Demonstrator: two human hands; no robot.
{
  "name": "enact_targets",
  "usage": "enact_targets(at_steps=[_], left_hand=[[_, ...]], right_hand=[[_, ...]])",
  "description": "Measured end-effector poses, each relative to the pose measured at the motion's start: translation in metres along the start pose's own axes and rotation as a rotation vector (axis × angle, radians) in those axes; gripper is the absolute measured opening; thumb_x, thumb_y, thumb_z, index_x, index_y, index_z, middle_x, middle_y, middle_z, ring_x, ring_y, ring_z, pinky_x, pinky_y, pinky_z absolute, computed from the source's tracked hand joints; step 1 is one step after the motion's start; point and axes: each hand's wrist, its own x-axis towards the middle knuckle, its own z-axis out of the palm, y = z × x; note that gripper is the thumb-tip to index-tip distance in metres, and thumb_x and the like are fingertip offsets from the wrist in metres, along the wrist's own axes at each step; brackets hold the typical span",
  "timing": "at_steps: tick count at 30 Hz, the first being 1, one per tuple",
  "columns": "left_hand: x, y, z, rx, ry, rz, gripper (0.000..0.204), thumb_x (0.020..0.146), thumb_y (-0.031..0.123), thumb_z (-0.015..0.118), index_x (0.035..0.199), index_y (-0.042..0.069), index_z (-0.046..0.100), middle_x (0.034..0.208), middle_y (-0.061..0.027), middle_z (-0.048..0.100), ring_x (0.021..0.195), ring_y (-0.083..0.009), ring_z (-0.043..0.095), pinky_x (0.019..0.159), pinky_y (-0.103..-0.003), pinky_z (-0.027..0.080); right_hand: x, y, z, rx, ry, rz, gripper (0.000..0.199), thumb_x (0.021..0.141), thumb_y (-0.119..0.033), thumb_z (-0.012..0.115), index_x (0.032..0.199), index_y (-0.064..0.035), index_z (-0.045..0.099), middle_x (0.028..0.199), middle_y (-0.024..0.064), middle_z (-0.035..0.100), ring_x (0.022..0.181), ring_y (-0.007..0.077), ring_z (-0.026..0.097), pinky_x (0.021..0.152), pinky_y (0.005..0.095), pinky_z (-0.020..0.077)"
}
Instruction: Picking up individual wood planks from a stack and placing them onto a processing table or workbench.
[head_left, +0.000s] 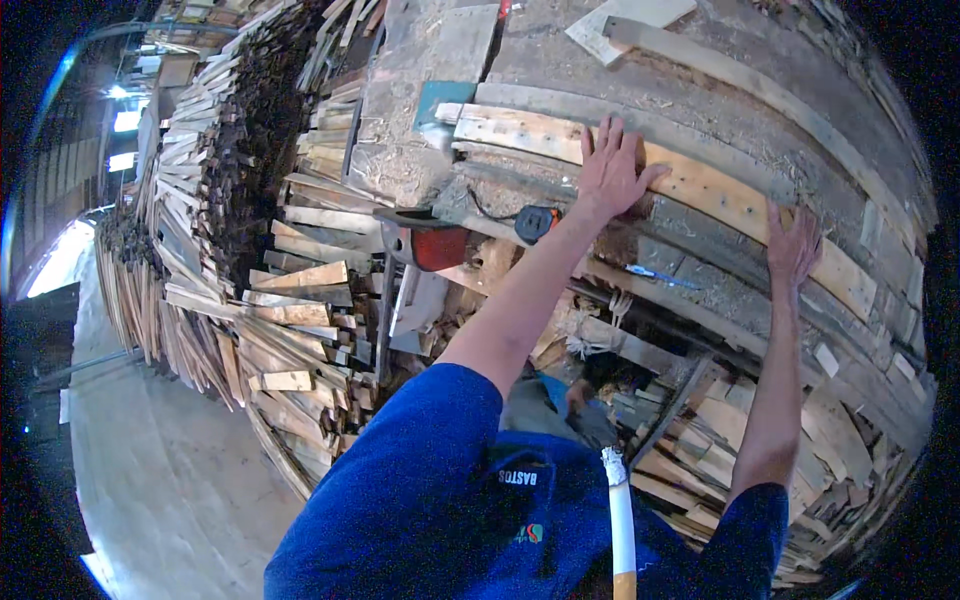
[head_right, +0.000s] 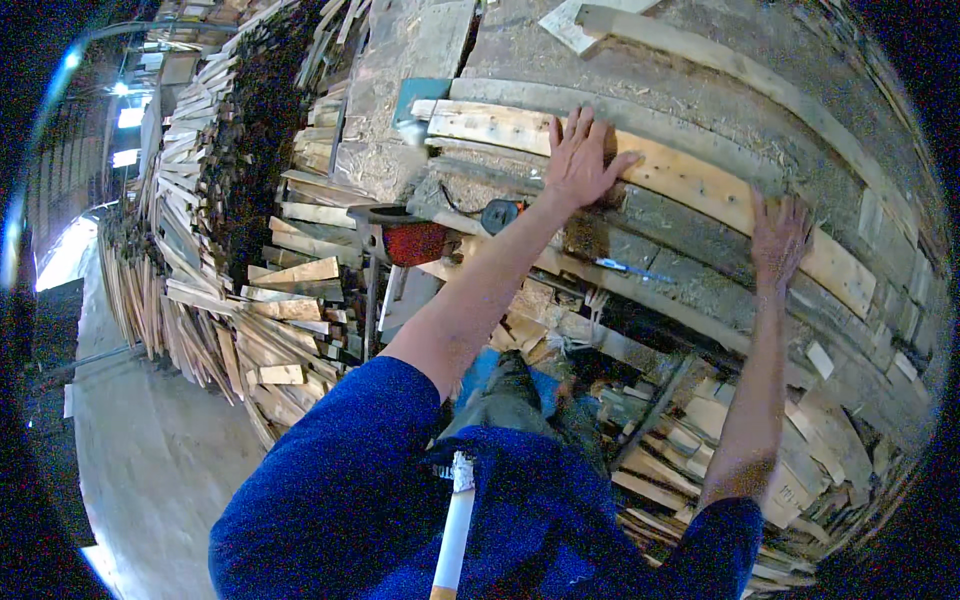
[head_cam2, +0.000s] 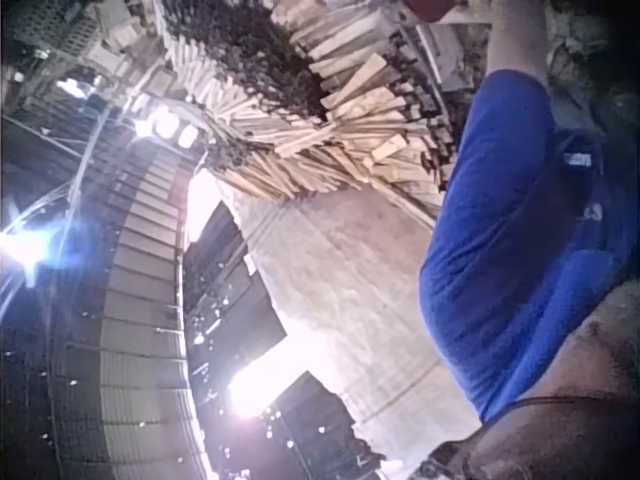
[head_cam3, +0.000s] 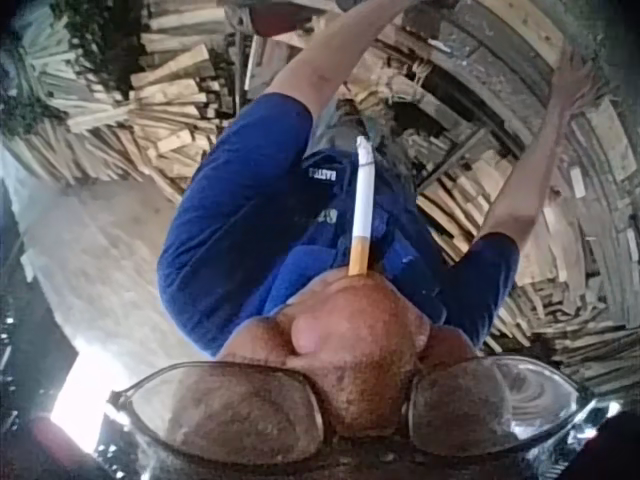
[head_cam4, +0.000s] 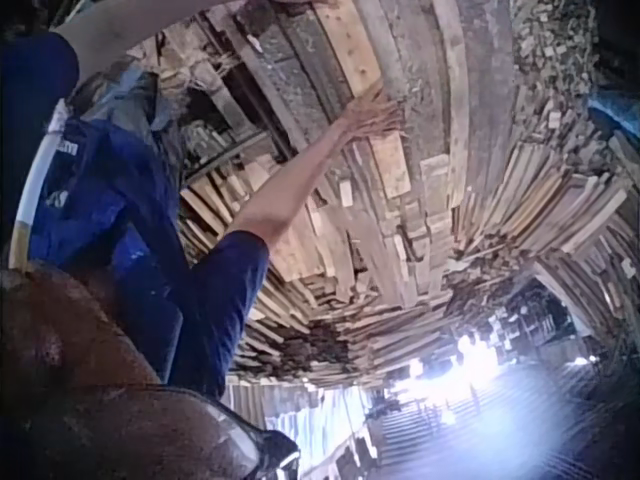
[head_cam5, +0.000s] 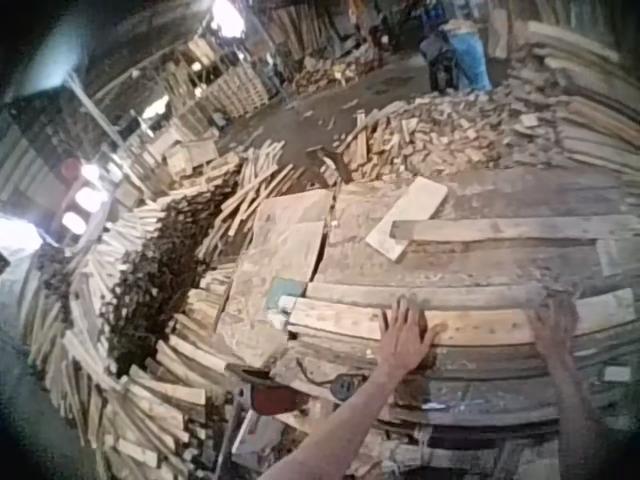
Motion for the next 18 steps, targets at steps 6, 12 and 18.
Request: enact_targets(at_steps=[6,12,18], left_hand=[[0.000,-0.004,0.004,0.006,0.073,0.064,0.083,0.089,0.072,0.053,0.125,-0.002,0.056,0.146,-0.0257,0.043,0.143,-0.0441,0.031,0.116,-0.066,0.017],[-0.003,-0.005,0.006,0.002,0.093,0.072,0.082,0.090,0.070,0.053,0.128,-0.002,0.057,0.146,-0.0254,0.044,0.145,-0.0442,0.030,0.117,-0.066,0.016],[-0.002,-0.007,0.005,0.025,0.045,0.026,0.085,0.091,0.069,0.053,0.135,-0.004,0.051,0.147,-0.0257,0.042,0.146,-0.0441,0.029,0.119,-0.064,0.015]], right_hand=[[0.002,-0.005,-0.005,0.014,0.169,-0.052,0.052,0.093,-0.057,0.061,0.106,-0.0075,0.070,0.116,0.0138,0.068,0.115,0.0333,0.060,0.100,0.0456,0.0448],[0.004,-0.003,0.002,-0.063,0.142,-0.012,0.055,0.095,-0.058,0.057,0.116,-0.0083,0.068,0.127,0.0151,0.064,0.121,0.0335,0.058,0.105,0.0466,0.0419],[0.009,-0.005,0.001,-0.069,-0.006,0.021,0.068,0.095,-0.062,0.053,0.132,-0.0060,0.061,0.142,0.0180,0.056,0.135,0.0353,0.049,0.116,0.0469,0.0327]])
